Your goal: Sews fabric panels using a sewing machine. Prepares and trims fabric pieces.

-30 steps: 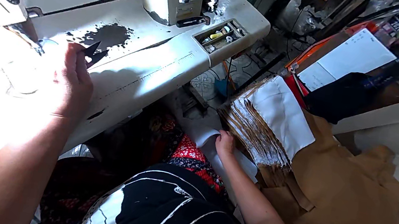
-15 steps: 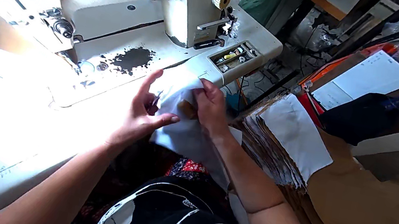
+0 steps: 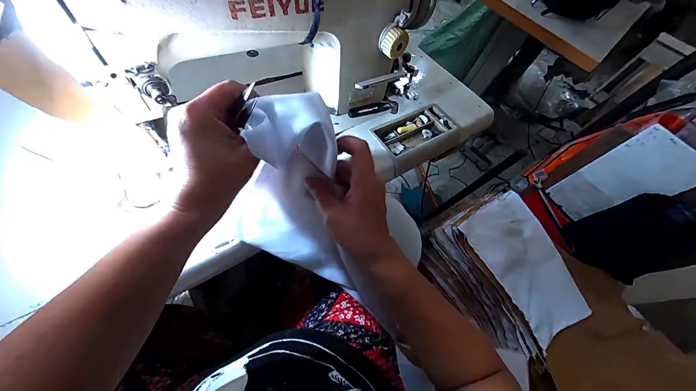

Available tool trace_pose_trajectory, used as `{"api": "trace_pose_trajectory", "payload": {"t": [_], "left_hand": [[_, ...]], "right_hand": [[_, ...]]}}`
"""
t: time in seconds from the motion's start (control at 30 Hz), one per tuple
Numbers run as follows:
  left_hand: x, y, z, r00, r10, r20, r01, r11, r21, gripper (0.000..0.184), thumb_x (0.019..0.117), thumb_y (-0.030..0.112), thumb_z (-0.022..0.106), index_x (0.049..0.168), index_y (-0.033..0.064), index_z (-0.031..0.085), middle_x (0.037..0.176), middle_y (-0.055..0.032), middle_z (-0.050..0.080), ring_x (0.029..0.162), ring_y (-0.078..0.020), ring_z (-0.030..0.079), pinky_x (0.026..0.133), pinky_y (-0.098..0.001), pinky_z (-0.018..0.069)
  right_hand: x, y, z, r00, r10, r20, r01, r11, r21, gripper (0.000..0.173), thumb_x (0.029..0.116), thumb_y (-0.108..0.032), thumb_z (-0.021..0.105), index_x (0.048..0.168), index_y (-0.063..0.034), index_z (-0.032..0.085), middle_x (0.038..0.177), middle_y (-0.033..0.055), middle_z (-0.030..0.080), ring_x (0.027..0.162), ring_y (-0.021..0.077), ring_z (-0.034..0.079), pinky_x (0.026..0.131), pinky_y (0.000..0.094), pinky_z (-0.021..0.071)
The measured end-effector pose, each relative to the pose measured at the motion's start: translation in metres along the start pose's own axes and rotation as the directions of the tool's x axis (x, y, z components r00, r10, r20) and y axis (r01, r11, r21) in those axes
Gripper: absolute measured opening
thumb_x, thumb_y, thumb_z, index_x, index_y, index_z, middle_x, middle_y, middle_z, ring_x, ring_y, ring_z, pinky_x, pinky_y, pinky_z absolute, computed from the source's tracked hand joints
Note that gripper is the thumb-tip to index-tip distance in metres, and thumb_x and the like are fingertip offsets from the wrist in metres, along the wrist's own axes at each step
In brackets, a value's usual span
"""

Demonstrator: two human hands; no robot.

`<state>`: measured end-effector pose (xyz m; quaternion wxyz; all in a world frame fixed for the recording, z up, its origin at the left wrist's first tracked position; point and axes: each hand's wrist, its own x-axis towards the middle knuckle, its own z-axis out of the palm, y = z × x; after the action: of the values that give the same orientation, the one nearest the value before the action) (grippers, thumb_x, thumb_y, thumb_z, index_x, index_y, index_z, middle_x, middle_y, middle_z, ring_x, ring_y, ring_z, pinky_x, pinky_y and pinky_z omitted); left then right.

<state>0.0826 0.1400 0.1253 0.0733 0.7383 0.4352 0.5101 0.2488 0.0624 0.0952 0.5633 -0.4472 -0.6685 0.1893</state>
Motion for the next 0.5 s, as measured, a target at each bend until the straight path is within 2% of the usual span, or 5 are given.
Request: {"api": "trace_pose_trajectory", "payload": {"t": [0.1, 0.2, 0.3, 0.4, 0.5], "left_hand": [[0.007, -0.007, -0.007, 0.998, -0.054, -0.032, 0.055, 0.998, 0.044, 0.025, 0.0908, 0.019, 0.064, 0.100, -0.0041, 0.069, 0.082, -0.0133, 0.068, 0.071, -0.0123, 0.061, 0.069, -0.0347, 0.0498], [0.010, -0.017, -0.010, 0.993, -0.117, 0.028, 0.115, 0.991, 0.070, 0.024, 0.0893, 0.005, 0.062, 0.110, -0.0066, 0.067, 0.091, -0.0222, 0.070, 0.078, -0.0281, 0.067, 0.074, -0.0492, 0.0528], [0.005, -0.027, -0.016, 0.952, -0.205, 0.225, 0.165, 0.969, 0.185, 0.059, 0.0849, 0.010, 0.072, 0.140, 0.0023, 0.052, 0.106, -0.0298, 0.069, 0.097, -0.0484, 0.068, 0.082, -0.0682, 0.0500], [-0.008, -0.017, -0.025, 0.898, -0.300, 0.321, 0.251, 0.950, 0.186, 0.075, 0.0814, -0.001, 0.075, 0.149, 0.0000, 0.042, 0.119, -0.0310, 0.065, 0.114, -0.0476, 0.063, 0.096, -0.0674, 0.0465], [-0.034, 0.012, -0.044, 0.915, -0.340, 0.217, 0.314, 0.938, 0.148, 0.054, 0.0945, 0.005, 0.067, 0.143, 0.0015, 0.044, 0.092, -0.0208, 0.062, 0.076, -0.0328, 0.062, 0.067, -0.0527, 0.0517]], "right_hand": [[-0.011, 0.010, 0.000, 0.999, -0.043, -0.012, 0.044, 0.997, 0.065, 0.045, 0.0874, 0.008, 0.069, 0.126, 0.0045, 0.046, 0.098, 0.0152, 0.071, 0.074, 0.0170, 0.072, 0.066, 0.0316, 0.0619], [-0.020, 0.022, 0.000, 0.991, -0.014, 0.136, -0.004, 0.992, 0.129, 0.037, 0.0841, 0.011, 0.069, 0.120, 0.0060, 0.059, 0.103, 0.0159, 0.069, 0.070, 0.0146, 0.069, 0.065, 0.0312, 0.0616], [-0.024, 0.026, 0.002, 0.931, 0.086, 0.356, -0.140, 0.982, 0.129, 0.020, 0.0880, 0.006, 0.067, 0.108, 0.0031, 0.071, 0.101, 0.0125, 0.071, 0.081, 0.0099, 0.066, 0.076, 0.0259, 0.0576], [-0.027, 0.027, 0.007, 0.913, 0.138, 0.383, -0.205, 0.969, 0.138, 0.021, 0.0910, 0.003, 0.064, 0.110, 0.0014, 0.074, 0.106, 0.0110, 0.072, 0.088, 0.0058, 0.066, 0.081, 0.0211, 0.0559], [-0.028, 0.030, 0.010, 0.930, 0.196, 0.310, -0.253, 0.955, 0.155, 0.023, 0.0925, 0.001, 0.063, 0.114, 0.0018, 0.071, 0.108, 0.0088, 0.072, 0.077, 0.0008, 0.064, 0.073, 0.0176, 0.0554]]}}
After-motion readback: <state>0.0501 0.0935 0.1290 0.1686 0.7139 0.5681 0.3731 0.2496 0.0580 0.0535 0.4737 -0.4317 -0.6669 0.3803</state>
